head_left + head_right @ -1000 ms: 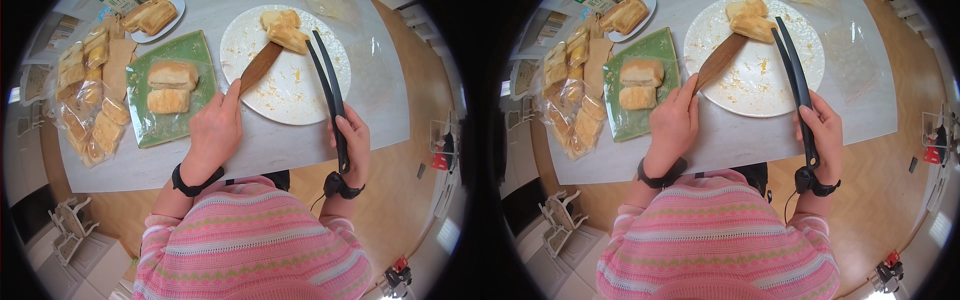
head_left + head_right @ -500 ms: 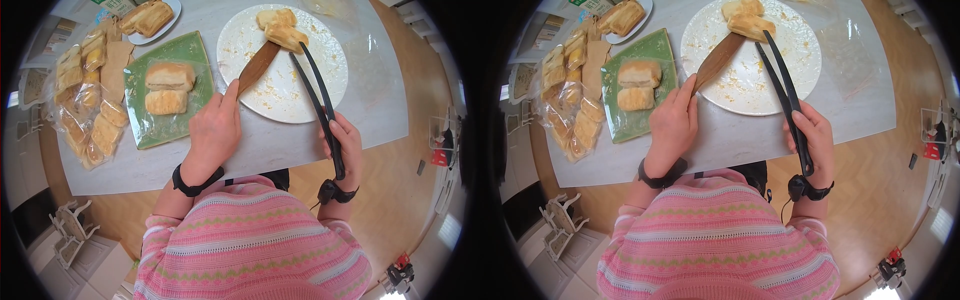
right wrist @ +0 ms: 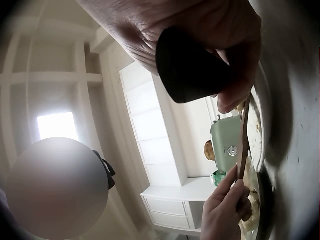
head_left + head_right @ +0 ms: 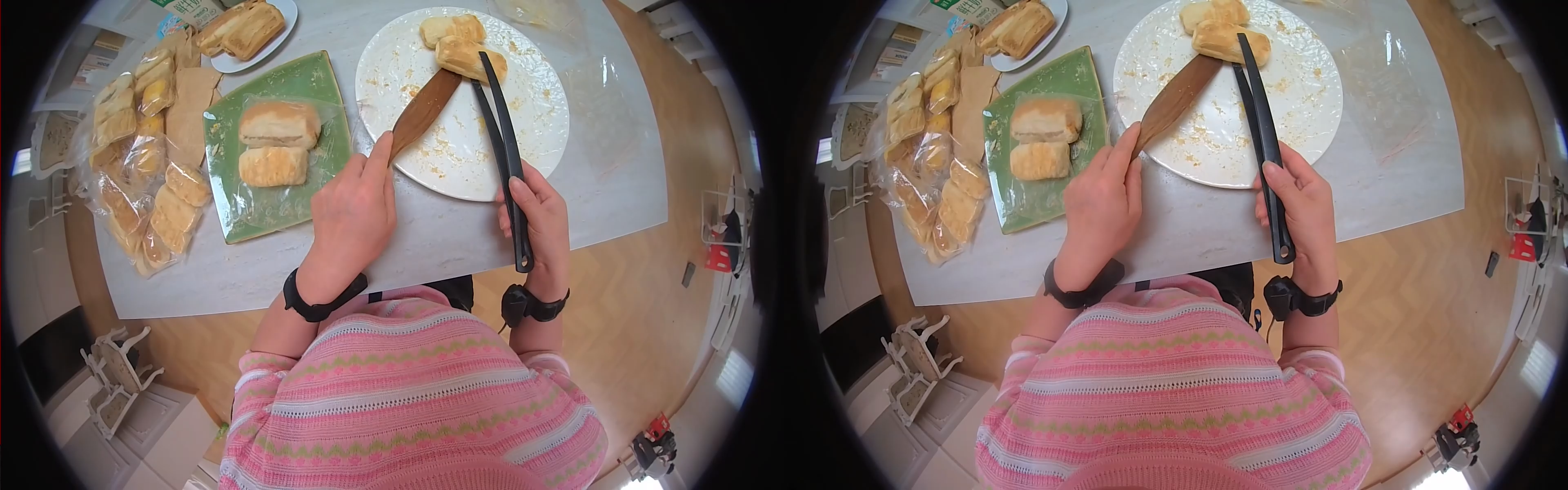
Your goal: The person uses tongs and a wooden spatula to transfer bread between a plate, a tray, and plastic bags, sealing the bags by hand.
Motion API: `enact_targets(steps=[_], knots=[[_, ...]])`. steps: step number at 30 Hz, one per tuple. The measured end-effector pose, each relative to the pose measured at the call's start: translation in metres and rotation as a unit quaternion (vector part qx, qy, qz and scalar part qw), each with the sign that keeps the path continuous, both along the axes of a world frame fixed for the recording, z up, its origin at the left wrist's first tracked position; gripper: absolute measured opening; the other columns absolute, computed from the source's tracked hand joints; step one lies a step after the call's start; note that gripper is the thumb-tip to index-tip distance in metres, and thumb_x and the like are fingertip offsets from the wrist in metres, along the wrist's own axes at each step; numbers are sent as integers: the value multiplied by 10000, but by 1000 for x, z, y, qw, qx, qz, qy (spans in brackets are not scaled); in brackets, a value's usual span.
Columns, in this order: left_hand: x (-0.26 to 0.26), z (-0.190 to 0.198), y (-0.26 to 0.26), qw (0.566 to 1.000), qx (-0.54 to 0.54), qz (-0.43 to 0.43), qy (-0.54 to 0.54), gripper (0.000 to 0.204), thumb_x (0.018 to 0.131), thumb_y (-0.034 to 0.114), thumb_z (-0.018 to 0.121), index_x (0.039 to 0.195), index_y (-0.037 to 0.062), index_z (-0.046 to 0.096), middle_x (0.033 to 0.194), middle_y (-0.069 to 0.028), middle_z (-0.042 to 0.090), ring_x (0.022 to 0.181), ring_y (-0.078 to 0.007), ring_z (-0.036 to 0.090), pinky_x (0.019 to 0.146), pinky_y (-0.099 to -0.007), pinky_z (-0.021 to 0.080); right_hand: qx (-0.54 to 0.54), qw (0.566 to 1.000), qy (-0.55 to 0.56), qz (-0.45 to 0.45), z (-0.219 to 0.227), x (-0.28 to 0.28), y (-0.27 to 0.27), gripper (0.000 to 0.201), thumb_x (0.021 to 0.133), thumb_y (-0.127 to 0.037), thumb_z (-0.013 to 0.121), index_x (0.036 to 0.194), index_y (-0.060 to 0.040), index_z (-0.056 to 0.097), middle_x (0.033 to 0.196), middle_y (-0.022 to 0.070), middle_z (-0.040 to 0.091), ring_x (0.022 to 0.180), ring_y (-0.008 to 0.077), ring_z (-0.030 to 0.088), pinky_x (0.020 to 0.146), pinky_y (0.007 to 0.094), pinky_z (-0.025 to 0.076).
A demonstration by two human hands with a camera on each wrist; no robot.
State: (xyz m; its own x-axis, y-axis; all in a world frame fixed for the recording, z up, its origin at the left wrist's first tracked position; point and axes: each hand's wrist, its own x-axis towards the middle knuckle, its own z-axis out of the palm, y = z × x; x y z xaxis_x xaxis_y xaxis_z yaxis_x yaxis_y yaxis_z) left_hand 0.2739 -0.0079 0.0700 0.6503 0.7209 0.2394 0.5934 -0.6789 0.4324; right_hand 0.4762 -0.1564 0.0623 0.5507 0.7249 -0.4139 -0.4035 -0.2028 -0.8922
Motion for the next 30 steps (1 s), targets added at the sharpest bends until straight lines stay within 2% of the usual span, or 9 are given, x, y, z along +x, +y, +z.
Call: enact_targets(steps=[2,5,7,14,19,22,26,29,30], knots=[[0,-1,0,1000,-4,0,-5,446,917,87,615,1362,118,590,808,-113,603,667,-312,622,572,-420,485,0,1000,-1,-4,-1,0,-1,487,983,-176,645,1408,25,520,815,45,649,546,87,591,459,210,464],[1,-3,1,1000,12,-14,-15,438,902,94,635,1337,65,594,766,-115,595,618,-317,637,530,-434,502,-5,1000,-15,-14,0,0,-3,494,975,-143,653,1419,22,512,822,47,649,550,89,593,463,211,465],[2,-2,0,1000,-31,-2,1,429,919,112,611,1348,104,594,842,-131,636,698,-337,642,596,-440,499,7,1000,-16,-21,1,1,-6,490,975,-127,650,1421,19,511,825,49,649,548,90,593,466,213,467],[14,-5,-2,999,-50,-13,-11,439,911,116,620,1347,77,582,862,-137,650,717,-346,652,619,-443,518,32,998,-34,-38,-3,5,-16,484,979,-123,645,1422,18,512,834,57,652,549,93,593,475,218,472],[30,-15,-1,999,-6,-40,-30,446,894,118,647,1331,70,575,1054,-139,635,772,-342,670,661,-438,546,33,997,-40,-52,2,5,-16,479,982,-126,637,1422,18,513,832,58,650,549,97,593,475,219,469],[31,-10,-3,999,-17,-45,-22,464,889,125,660,1340,72,561,1136,-129,625,828,-338,681,683,-426,555,41,997,-37,-48,4,6,-18,487,980,-134,642,1424,17,512,833,63,652,550,99,594,474,219,467],[21,-2,-6,998,-46,-40,-33,447,872,128,689,1304,67,595,1161,-122,640,860,-336,685,700,-408,559,38,998,-38,-38,5,5,-20,492,978,-128,641,1429,17,507,838,70,655,550,100,595,470,224,464],[6,-3,-7,993,32,-45,-104,417,842,114,721,1248,62,641,1169,-117,648,821,-308,686,696,-370,557,38,999,-29,-20,9,-1,-21,494,976,-112,633,1434,18,501,843,72,659,551,99,593,464,227,459],[0,-6,-7,983,71,-62,-157,407,827,103,732,1224,60,657,1155,-115,653,841,-305,679,716,-367,553,32,999,-29,-9,11,-3,-21,496,975,-101,628,1438,20,496,845,73,659,550,98,592,462,224,458]])
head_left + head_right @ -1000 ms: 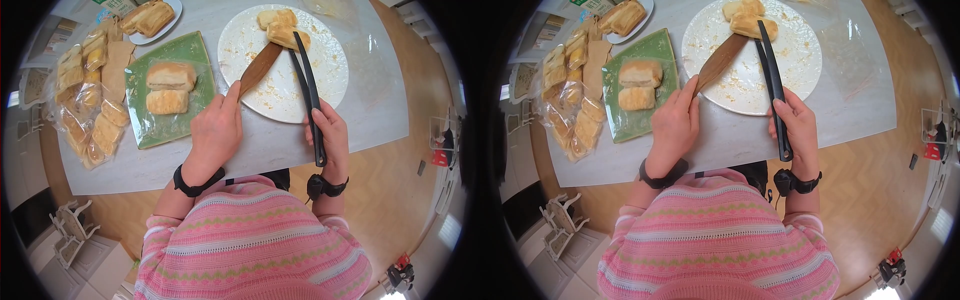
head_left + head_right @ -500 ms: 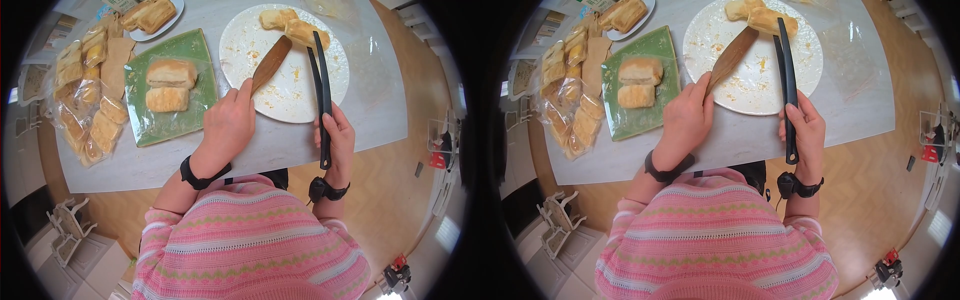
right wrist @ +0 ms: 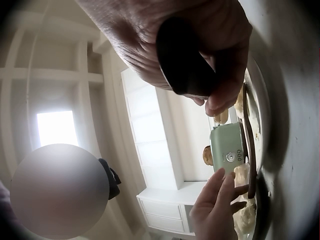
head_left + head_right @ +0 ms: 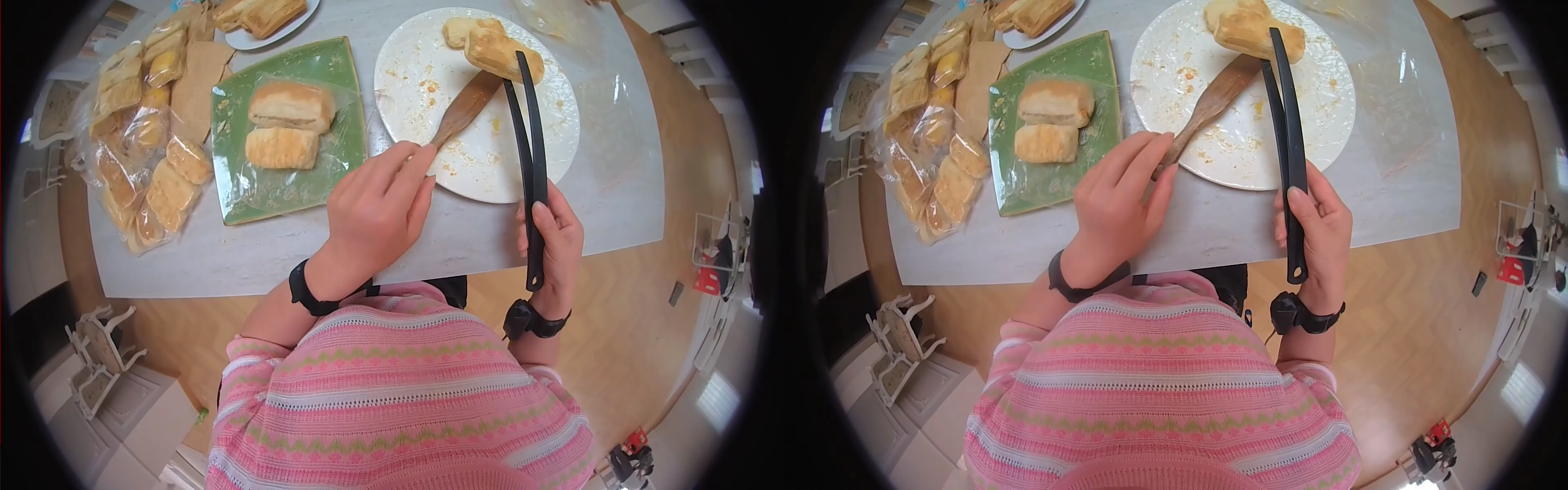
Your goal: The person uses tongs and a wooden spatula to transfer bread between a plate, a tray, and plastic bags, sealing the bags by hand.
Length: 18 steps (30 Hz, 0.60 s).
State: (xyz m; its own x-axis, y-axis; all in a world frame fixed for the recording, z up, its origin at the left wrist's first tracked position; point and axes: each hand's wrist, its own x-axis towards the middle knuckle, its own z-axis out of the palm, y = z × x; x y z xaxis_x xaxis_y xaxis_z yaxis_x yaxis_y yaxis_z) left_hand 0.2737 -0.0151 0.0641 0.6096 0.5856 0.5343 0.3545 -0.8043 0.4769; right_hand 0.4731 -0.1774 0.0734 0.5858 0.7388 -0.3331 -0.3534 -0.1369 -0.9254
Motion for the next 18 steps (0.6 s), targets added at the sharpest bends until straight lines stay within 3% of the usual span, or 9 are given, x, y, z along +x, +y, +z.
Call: enact_targets(steps=[2,4,5,7,10,14,16,17,18], knots=[[-14,-3,2,998,38,-2,-51,397,811,93,744,1200,58,672,1141,-112,659,861,-302,673,737,-365,549,-7,1000,3,23,3,-5,0,498,974,-90,622,1441,22,491,847,74,660,549,97,592,459,222,457],[-28,-5,7,992,109,44,-53,454,783,88,759,1225,60,657,1199,-130,631,1023,-331,632,847,-405,518,-16,999,4,47,3,-9,-1,506,970,-73,618,1447,28,481,849,80,659,545,96,590,456,218,456],[-35,-4,8,991,110,55,-47,454,783,88,759,1225,60,657,1199,-130,631,1023,-331,632,847,-405,518,-17,998,9,59,3,-11,0,506,970,-73,618,1447,28,481,849,80,659,545,96,590,456,218,456],[-44,0,9,982,92,163,14,502,765,98,774,1249,64,643,1274,-150,589,1166,-369,557,944,-444,466,-16,997,14,71,5,-16,1,509,968,-58,614,1448,36,475,853,88,660,545,96,591,454,220,458],[-53,-1,13,973,63,215,52,528,760,110,780,1265,71,630,1303,-167,554,1189,-362,534,985,-443,438,-15,996,15,86,6,-23,2,511,964,-49,618,1445,44,474,855,91,661,543,98,585,456,221,457],[-65,-9,25,972,45,212,91,515,741,128,767,1236,64,643,1272,-141,557,1155,-333,543,892,-431,468,-13,994,17,109,10,-35,2,520,956,-45,629,1444,46,475,857,93,663,541,100,581,468,219,460],[-68,-9,29,972,42,222,71,365,767,109,748,1124,62,688,1111,-110,642,1032,-296,618,799,-396,511,-16,993,25,116,14,-42,1,523,952,-43,635,1442,47,478,860,94,663,546,100,583,476,218,462],[-69,-10,30,971,41,223,69,365,767,109,748,1124,62,688,1111,-110,642,1032,-296,618,799,-396,511,-17,992,34,123,15,-44,1,526,948,-41,641,1440,49,480,864,94,663,552,101,586,484,216,465],[-71,-10,32,974,19,218,60,279,782,96,737,1057,62,705,1005,-93,669,925,-274,646,731,-383,520,-17,992,32,124,15,-46,-1,526,948,-41,641,1440,49,480,864,94,663,552,101,586,484,216,465]])
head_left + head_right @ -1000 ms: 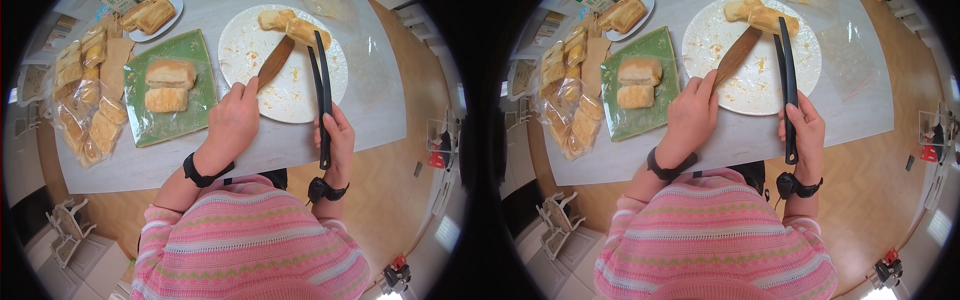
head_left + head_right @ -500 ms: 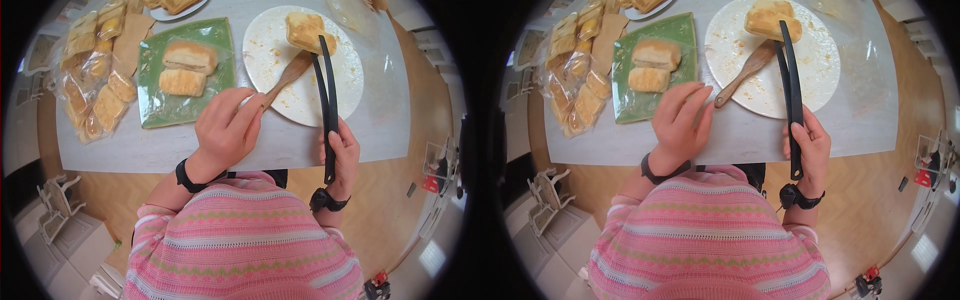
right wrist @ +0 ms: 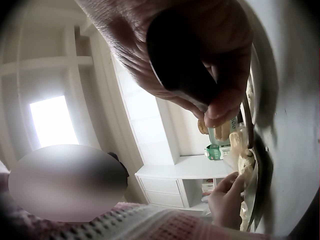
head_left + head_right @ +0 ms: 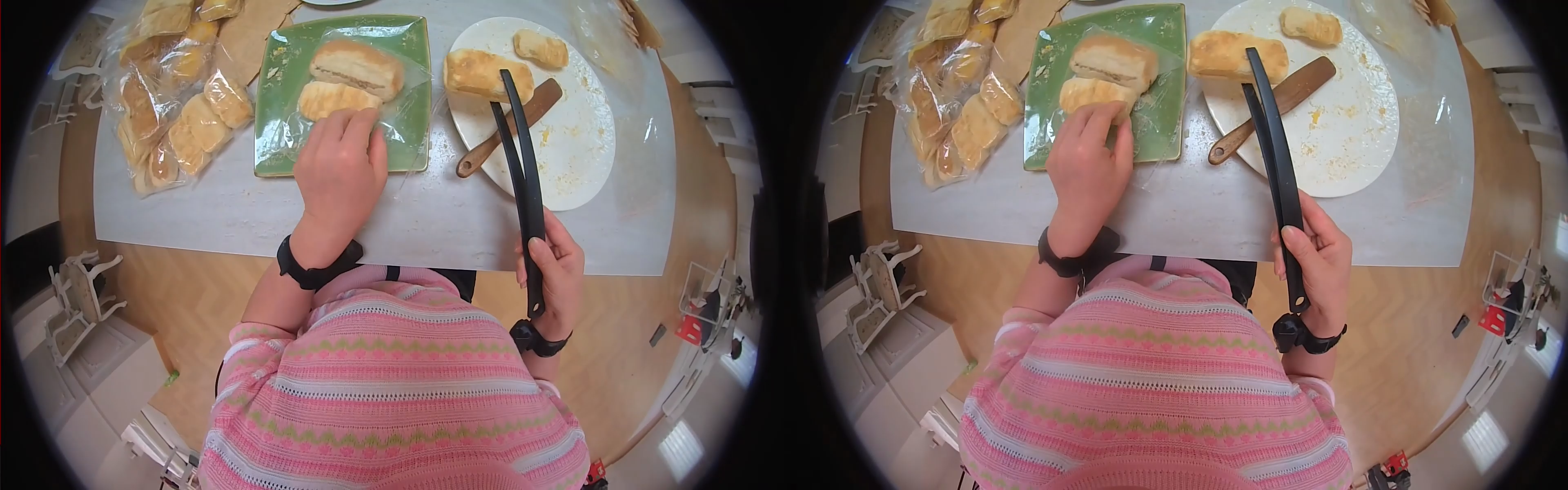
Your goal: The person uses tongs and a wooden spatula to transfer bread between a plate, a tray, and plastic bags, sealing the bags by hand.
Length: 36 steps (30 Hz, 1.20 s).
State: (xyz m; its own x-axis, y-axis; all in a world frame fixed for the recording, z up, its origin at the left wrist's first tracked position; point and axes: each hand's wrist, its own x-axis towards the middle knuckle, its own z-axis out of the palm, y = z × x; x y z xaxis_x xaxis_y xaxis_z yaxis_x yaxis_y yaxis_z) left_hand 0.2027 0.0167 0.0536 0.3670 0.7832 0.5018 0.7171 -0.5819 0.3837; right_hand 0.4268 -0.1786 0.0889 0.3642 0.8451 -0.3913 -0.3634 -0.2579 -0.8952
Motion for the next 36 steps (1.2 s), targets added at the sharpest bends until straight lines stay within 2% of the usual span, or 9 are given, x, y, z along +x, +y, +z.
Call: enact_targets(steps=[1,2,4,11,14,20,22,30,36], knots=[[-1,-1,1,1000,-20,-4,-14,194,797,83,726,990,61,721,900,-76,696,819,-252,675,663,-369,529,3,1000,5,9,-1,-2,-3,527,944,-33,642,1439,52,481,873,97,665,559,101,587,491,216,465],[-1,-1,3,1000,-20,-3,-16,194,797,83,726,990,61,721,900,-76,696,819,-252,675,663,-369,529,7,1000,10,17,-1,-4,-5,529,940,-25,643,1437,56,482,882,99,667,565,101,588,498,215,465],[2,0,5,994,-18,-3,-112,93,817,67,714,908,59,728,748,-71,692,639,-239,667,567,-355,515,9,999,11,30,2,-9,-8,530,935,-13,641,1436,60,482,893,102,670,571,102,589,503,217,464],[3,2,8,976,-45,-2,-215,82,840,68,721,920,51,731,765,-91,702,619,-219,672,549,-314,509,-1,994,-4,112,4,-16,-26,521,926,18,628,1426,69,491,898,92,669,588,98,594,515,227,463],[3,2,8,973,-39,-2,-227,110,876,94,740,957,20,744,768,-93,726,645,-138,686,581,-268,521,-19,990,-7,137,3,-22,-25,508,932,15,626,1421,67,498,874,70,659,588,84,584,526,223,460],[-1,-1,4,977,24,-19,-209,86,869,60,731,946,21,738,797,-104,721,652,-186,689,591,-287,526,-39,983,-21,179,-1,-36,-11,506,939,-22,648,1421,47,511,854,34,643,591,63,569,546,206,443],[-2,-3,2,979,62,-44,-188,84,825,58,726,907,51,706,760,-88,685,665,-271,664,578,-360,520,-40,980,-21,192,-2,-41,-4,503,940,-26,649,1420,43,515,852,28,642,593,58,567,545,206,441],[-11,-8,-3,975,59,-39,-211,117,817,53,721,928,54,687,743,-78,652,669,-268,656,585,-373,520,-56,969,-73,230,1,-60,15,480,942,-36,655,1402,39,538,812,-1,625,590,48,562,546,206,437],[-16,-12,-6,968,44,-39,-242,116,833,29,723,946,45,699,754,-86,664,656,-262,658,573,-349,517,-42,974,-89,202,-5,-67,21,487,937,-32,663,1399,52,534,821,6,627,593,55,566,534,211,443]])
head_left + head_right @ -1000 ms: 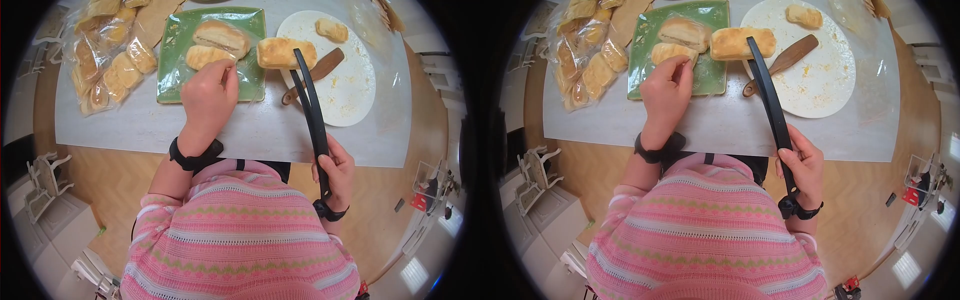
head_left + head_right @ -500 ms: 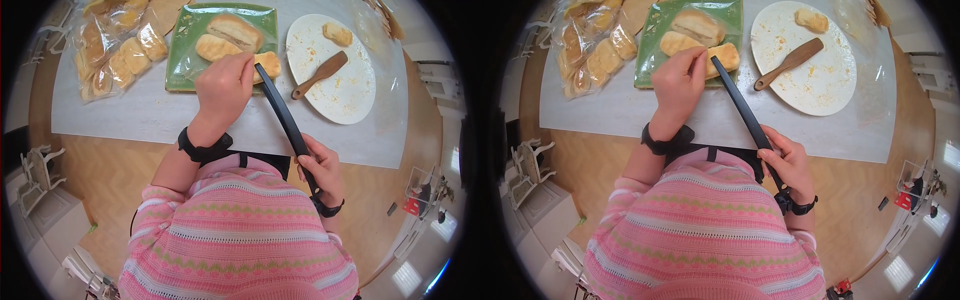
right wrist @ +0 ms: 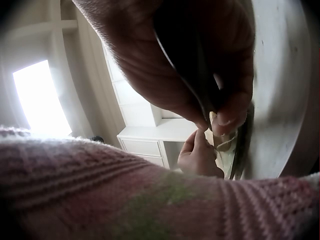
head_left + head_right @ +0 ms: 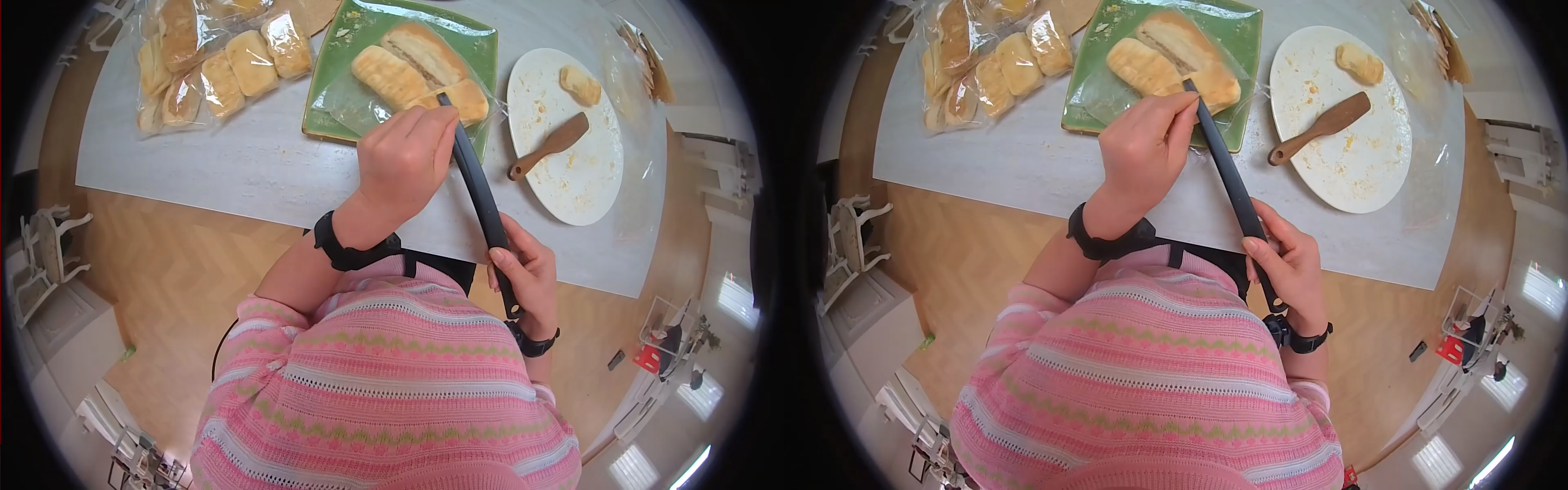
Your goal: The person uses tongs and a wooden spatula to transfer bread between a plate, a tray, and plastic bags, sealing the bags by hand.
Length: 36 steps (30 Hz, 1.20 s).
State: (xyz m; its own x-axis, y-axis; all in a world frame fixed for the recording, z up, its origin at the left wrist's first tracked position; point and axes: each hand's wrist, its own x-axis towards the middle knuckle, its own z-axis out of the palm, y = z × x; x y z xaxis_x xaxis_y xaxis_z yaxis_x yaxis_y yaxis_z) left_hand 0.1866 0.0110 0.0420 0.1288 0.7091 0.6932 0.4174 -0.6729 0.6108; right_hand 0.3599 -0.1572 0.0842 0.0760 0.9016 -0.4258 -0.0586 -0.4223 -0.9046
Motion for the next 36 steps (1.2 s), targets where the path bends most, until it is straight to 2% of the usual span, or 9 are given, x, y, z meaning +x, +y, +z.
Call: enact_targets(steps=[2,9,13,18,23,26,29,31,36], knots=[[0,0,-3,1000,-16,-2,-9,126,839,1,729,958,37,713,771,-97,685,649,-261,663,571,-333,513,12,999,-7,-32,-1,-5,4,492,935,-25,665,1399,61,529,854,21,637,596,61,569,529,213,446],[-4,2,-1,999,-23,-6,-35,134,834,-4,732,957,43,708,773,-93,679,626,-254,646,548,-329,498,7,999,-38,-8,7,6,7,520,930,-26,671,1416,66,508,904,42,642,597,73,570,528,216,446],[-6,-3,5,999,34,19,-26,127,824,73,733,940,81,681,721,-43,604,602,-243,614,524,-346,488,2,1000,-4,-4,9,22,7,535,920,-25,668,1416,81,498,895,81,642,588,102,571,528,224,453],[-3,4,1,999,21,20,-31,152,819,40,733,960,71,687,716,-52,610,581,-238,608,509,-338,469,-4,999,40,-7,8,10,18,539,921,-9,657,1424,80,487,919,101,662,601,106,590,535,222,461],[7,11,-2,1000,0,1,-31,165,829,26,743,983,60,694,726,-63,632,573,-243,614,507,-333,465,14,999,44,-7,-1,-10,35,533,928,-1,650,1431,66,488,927,75,656,617,83,578,550,214,459],[10,9,1,999,1,-3,-39,156,836,27,741,981,62,694,728,-59,633,573,-242,616,510,-332,471,25,1000,-2,5,-2,-10,43,536,928,-7,659,1433,56,492,936,56,655,624,71,570,558,210,457],[8,6,4,999,-10,0,-43,153,840,23,739,981,64,695,734,-61,638,577,-242,620,514,-327,476,0,999,-33,8,2,-4,45,539,921,-18,674,1427,51,502,918,39,653,627,62,562,561,208,450],[5,6,4,999,-4,5,-41,156,840,16,737,982,64,695,746,-59,649,586,-237,628,515,-322,476,11,997,-61,48,2,7,41,539,910,-24,684,1416,55,515,870,31,643,622,59,557,552,210,438],[0,4,6,999,2,14,-43,160,838,16,740,982,70,697,752,-57,659,581,-233,621,514,-316,469,7,995,-62,80,12,30,34,544,893,-30,698,1402,57,530,810,25,626,604,58,546,546,212,426]])
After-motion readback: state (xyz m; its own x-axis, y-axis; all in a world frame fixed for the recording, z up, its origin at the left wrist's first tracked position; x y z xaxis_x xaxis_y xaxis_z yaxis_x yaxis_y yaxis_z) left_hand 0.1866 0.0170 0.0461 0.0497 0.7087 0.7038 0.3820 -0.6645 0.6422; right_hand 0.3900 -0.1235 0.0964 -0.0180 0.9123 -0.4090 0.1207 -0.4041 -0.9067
